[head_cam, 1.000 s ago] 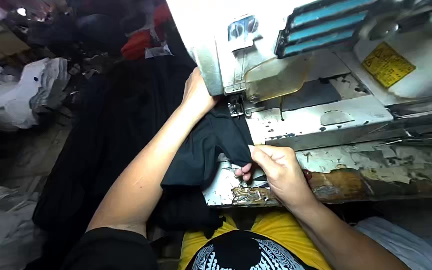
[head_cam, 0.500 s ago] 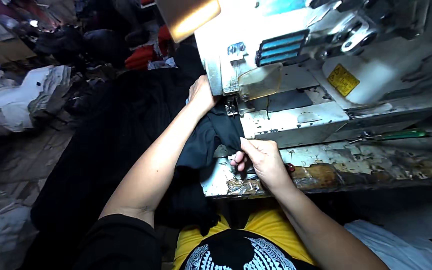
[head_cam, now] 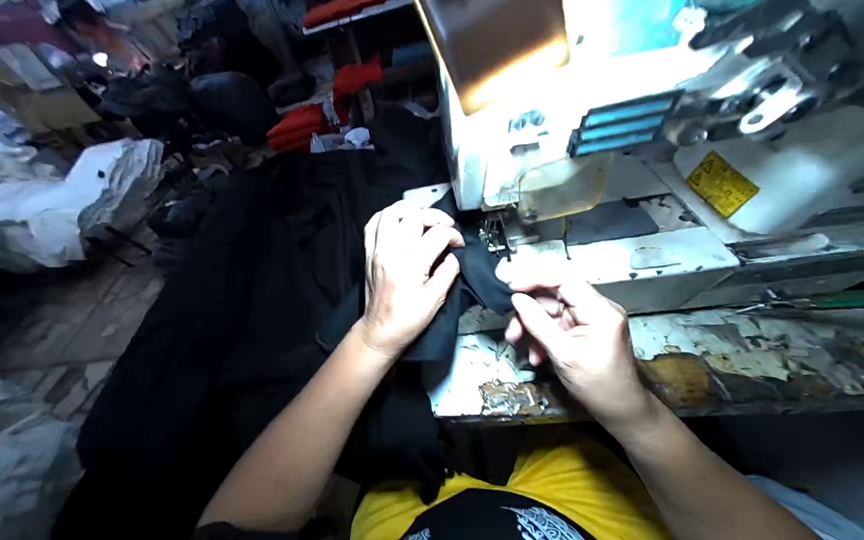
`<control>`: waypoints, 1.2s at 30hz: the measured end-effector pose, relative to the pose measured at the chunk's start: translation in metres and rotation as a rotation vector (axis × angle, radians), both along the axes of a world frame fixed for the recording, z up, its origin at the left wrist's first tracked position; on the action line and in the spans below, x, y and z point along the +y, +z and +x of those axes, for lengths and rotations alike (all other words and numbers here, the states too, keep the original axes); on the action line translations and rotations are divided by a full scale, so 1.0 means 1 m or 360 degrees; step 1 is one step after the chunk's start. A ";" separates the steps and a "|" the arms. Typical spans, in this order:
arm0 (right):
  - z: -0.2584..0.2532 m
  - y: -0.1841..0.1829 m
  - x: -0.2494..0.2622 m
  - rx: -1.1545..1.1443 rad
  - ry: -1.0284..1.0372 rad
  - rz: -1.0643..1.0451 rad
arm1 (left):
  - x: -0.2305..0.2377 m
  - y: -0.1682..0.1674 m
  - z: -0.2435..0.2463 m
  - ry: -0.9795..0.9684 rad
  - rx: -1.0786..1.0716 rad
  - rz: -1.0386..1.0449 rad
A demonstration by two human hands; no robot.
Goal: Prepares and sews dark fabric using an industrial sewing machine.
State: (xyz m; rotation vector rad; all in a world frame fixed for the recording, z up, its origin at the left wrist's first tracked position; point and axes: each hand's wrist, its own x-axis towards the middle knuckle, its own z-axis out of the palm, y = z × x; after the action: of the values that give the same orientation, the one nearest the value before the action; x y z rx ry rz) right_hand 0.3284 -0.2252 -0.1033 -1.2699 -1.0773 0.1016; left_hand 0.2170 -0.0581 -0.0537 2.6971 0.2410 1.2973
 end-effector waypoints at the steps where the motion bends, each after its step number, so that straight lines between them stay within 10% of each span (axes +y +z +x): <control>1: -0.001 0.005 0.000 0.0283 0.0150 -0.0031 | 0.000 0.005 0.005 -0.0040 -0.0134 0.0011; 5: 0.000 0.010 -0.001 0.0618 0.0248 -0.0158 | -0.007 0.017 0.010 -0.0243 -0.0525 0.0045; 14: -0.014 0.005 -0.040 -0.0116 0.0515 0.0083 | -0.048 0.010 -0.032 -0.0543 -0.0281 0.0332; 19: -0.022 0.001 -0.061 -0.0742 0.0244 -0.0008 | -0.083 0.061 -0.048 -0.0521 0.0422 0.0499; 25: -0.011 -0.038 -0.035 -0.0273 0.0373 -0.0145 | -0.064 0.078 -0.022 -0.0383 0.1646 0.0774; 36: 0.016 -0.048 0.002 -0.0268 0.0256 0.0045 | -0.006 0.102 -0.012 -0.0288 0.1270 0.0967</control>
State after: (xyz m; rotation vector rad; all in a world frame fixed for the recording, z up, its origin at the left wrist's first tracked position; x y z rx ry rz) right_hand 0.3439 -0.2231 -0.1518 -1.1808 -1.3212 0.1019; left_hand 0.2053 -0.0638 0.0479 3.5048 -0.3830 0.1849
